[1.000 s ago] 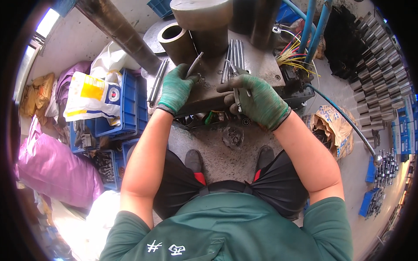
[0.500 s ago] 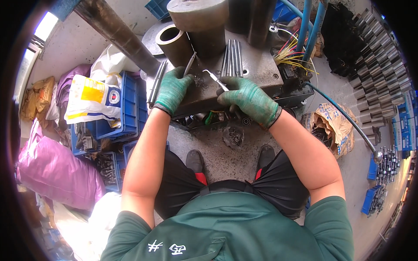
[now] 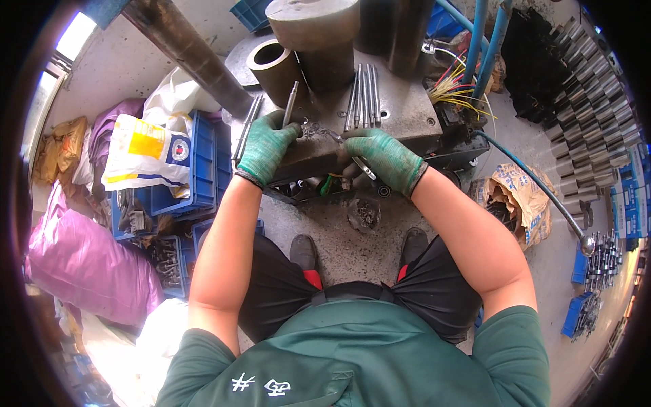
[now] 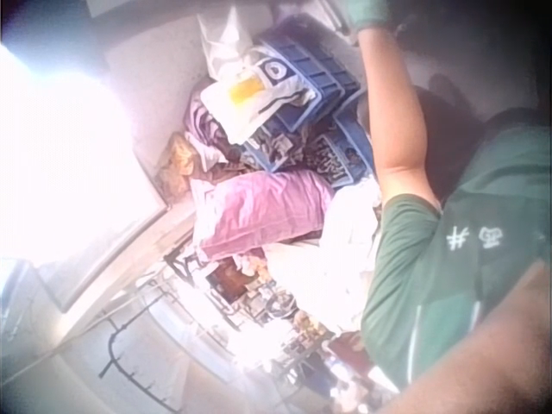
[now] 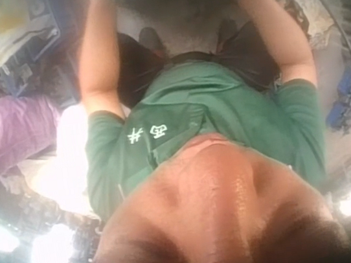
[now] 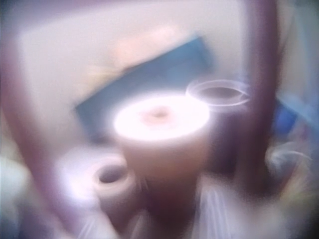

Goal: The person retrieves metal rods from a sack and installs snap rings onto the rods using pliers.

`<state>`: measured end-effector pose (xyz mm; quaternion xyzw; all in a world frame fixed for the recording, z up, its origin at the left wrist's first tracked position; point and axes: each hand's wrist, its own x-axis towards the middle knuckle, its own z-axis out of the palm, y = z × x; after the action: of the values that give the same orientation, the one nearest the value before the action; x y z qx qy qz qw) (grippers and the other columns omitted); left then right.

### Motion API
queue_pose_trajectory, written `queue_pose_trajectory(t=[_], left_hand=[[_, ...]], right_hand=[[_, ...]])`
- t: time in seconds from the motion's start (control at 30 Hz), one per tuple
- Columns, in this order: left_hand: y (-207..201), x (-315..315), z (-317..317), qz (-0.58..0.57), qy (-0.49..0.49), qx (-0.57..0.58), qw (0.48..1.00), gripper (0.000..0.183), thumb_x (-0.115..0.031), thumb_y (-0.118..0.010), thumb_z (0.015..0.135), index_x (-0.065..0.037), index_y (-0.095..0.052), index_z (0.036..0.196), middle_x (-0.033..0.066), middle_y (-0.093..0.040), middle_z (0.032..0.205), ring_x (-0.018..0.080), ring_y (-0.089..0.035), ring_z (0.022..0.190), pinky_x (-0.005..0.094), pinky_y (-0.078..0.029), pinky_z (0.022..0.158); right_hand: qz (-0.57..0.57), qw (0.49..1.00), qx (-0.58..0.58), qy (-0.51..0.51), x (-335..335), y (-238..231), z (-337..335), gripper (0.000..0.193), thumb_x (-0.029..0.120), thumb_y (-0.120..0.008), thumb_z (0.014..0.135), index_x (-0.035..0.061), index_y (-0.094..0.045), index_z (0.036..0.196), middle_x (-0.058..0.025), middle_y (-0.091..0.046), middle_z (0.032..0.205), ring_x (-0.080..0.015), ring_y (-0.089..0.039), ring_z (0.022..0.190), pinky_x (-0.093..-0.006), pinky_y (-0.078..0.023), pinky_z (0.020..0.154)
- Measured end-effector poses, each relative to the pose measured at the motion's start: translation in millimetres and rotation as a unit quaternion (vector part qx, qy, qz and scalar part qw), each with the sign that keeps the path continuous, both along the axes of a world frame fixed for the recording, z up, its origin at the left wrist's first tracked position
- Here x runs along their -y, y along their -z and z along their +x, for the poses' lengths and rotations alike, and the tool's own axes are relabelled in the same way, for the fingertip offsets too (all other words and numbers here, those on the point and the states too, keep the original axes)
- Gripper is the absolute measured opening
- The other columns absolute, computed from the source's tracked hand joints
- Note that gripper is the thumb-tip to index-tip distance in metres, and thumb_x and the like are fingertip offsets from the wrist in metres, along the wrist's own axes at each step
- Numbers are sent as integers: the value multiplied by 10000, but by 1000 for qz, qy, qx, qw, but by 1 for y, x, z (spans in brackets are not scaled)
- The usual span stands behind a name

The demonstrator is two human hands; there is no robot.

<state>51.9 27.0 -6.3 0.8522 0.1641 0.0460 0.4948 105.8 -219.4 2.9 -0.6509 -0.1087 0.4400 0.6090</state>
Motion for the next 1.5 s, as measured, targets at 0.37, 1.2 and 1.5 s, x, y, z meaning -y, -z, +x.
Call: queue_pose_trajectory(t=[0.37, 1.2, 1.5], left_hand=[[-6, 2, -19, -404, -28, 3, 914, 134, -124, -611, 993, -34, -612, 1092, 116, -720, 996, 114, -588, 721, 231, -482, 581], [-3, 10, -24, -445, -30, -9, 895, 133, -165, -621, 1000, -63, -639, 1084, 67, -704, 926, 97, -606, 693, 206, -468, 557], [-16, 9, -34, -241, 18, 52, 969, 410, -210, -554, 1026, 9, -649, 1359, 65, -738, 1044, 111, -615, 828, 273, -503, 721]], right_hand=[[49, 970, 239, -5, 9, -29, -16, 754, 100, -718, 821, 4, -484, 1532, -157, -670, 1276, -219, -672, 1024, -324, -562, 865], [-116, 656, 745, -42, -1, -24, -11, 608, -9, -688, 704, 105, -704, 1301, -134, -733, 1146, -369, -668, 969, -469, -552, 854], [-85, 831, 549, 28, 14, -26, 2, 474, 23, -660, 880, 48, -676, 1353, -200, -726, 1148, -361, -712, 1055, -403, -566, 938]])
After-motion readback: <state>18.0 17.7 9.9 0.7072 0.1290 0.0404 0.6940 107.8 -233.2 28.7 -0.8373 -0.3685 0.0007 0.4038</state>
